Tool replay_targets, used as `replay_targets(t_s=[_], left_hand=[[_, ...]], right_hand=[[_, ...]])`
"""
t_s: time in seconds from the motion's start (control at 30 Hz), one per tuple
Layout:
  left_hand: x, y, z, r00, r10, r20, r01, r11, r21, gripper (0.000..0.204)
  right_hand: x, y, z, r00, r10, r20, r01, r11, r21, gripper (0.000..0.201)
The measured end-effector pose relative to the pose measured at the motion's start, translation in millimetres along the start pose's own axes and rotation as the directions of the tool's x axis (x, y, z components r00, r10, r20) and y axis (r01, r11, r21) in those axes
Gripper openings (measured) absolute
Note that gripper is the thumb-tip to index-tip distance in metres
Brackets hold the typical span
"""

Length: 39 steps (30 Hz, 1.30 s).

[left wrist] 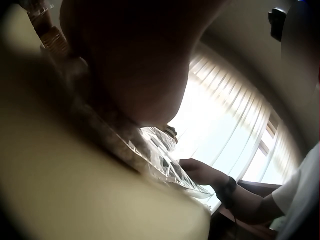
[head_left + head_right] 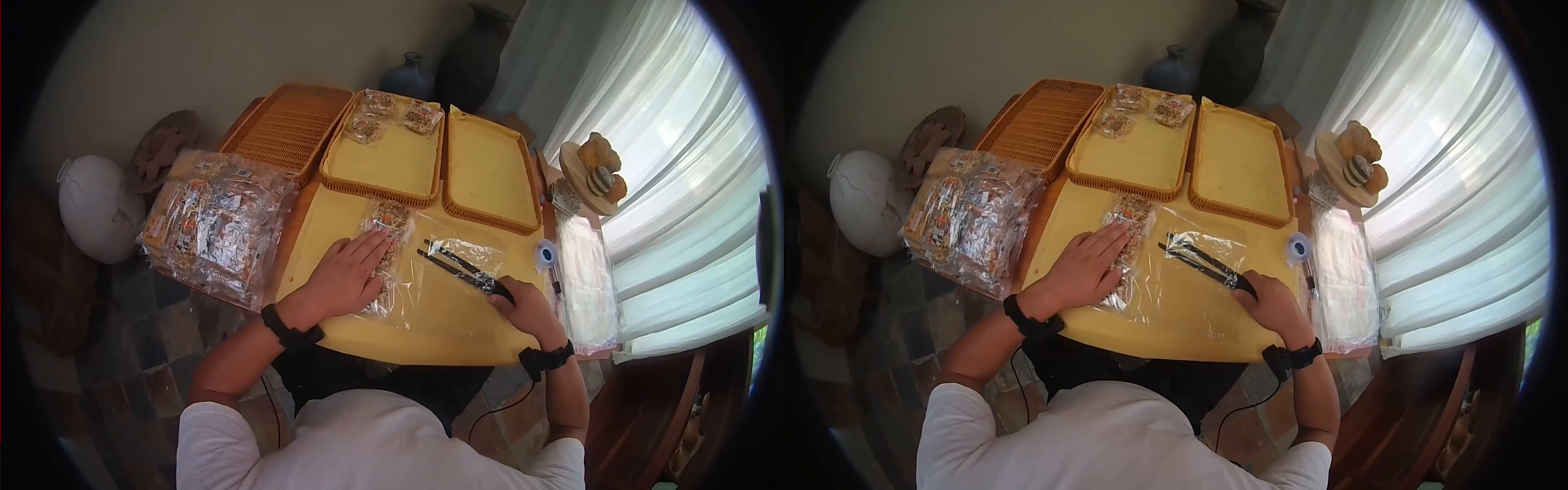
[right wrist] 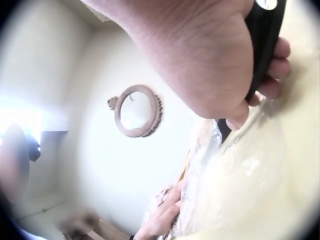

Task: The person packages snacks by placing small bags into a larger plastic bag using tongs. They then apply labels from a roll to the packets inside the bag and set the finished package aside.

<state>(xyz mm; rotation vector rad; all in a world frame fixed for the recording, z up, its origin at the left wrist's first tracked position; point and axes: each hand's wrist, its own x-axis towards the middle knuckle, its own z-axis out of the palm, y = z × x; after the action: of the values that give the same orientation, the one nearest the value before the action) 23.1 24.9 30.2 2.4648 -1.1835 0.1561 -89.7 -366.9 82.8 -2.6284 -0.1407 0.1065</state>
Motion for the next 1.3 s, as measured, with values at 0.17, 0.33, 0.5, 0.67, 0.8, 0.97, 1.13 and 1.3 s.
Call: replay_targets(t_s=[0.17, 0.33, 0.5, 0.67, 0.8, 0.97, 1.13, 1.3], left_hand=[[-20.3, 0.6, 2.2, 0.997, -0.042, -0.059, 0.044, 0.999, 0.019, 0.066], [-52.6, -5.1, -8.8, 0.989, -0.125, -0.081, 0.128, 0.991, 0.038, 0.064], [-67.2, -7.1, -25.1, 0.977, -0.134, -0.168, 0.094, 0.97, -0.224, 0.07], [-100.4, -10.3, -33.5, 0.942, -0.23, -0.245, 0.16, 0.948, -0.274, 0.074], [-116.3, -16.8, -28.9, 0.907, -0.289, -0.307, 0.222, 0.946, -0.235, 0.072], [-110.2, -13.7, -22.7, 0.878, -0.336, -0.34, 0.275, 0.937, -0.215, 0.078], [-111.4, -14.3, -22.8, 0.871, -0.347, -0.348, 0.275, 0.931, -0.239, 0.079], [-109.7, -14.7, -21.1, 0.87, -0.326, -0.371, 0.253, 0.939, -0.233, 0.079]], right_hand=[[-31.7, 19.0, -52.4, 0.986, 0.093, 0.138, -0.088, 0.995, -0.041, 0.035], [-36.1, 39.7, -134.2, 0.819, 0.436, 0.373, -0.51, 0.852, 0.124, 0.021], [66.4, 20.1, -128.5, 0.956, 0.281, 0.079, -0.291, 0.891, 0.349, 0.03], [205.2, -15.7, -92.0, 0.956, 0.293, 0.007, -0.291, 0.946, 0.141, 0.041], [280.5, -22.9, -82.6, 0.934, 0.357, 0.003, -0.357, 0.934, -0.034, 0.049], [329.5, -20.8, -80.6, 0.909, 0.408, 0.08, -0.412, 0.911, 0.032, 0.043], [330.7, -30.1, -83.0, 0.932, 0.343, 0.119, -0.358, 0.922, 0.145, 0.039], [335.8, -22.8, -83.5, 0.883, 0.345, 0.317, -0.426, 0.873, 0.238, 0.036]])
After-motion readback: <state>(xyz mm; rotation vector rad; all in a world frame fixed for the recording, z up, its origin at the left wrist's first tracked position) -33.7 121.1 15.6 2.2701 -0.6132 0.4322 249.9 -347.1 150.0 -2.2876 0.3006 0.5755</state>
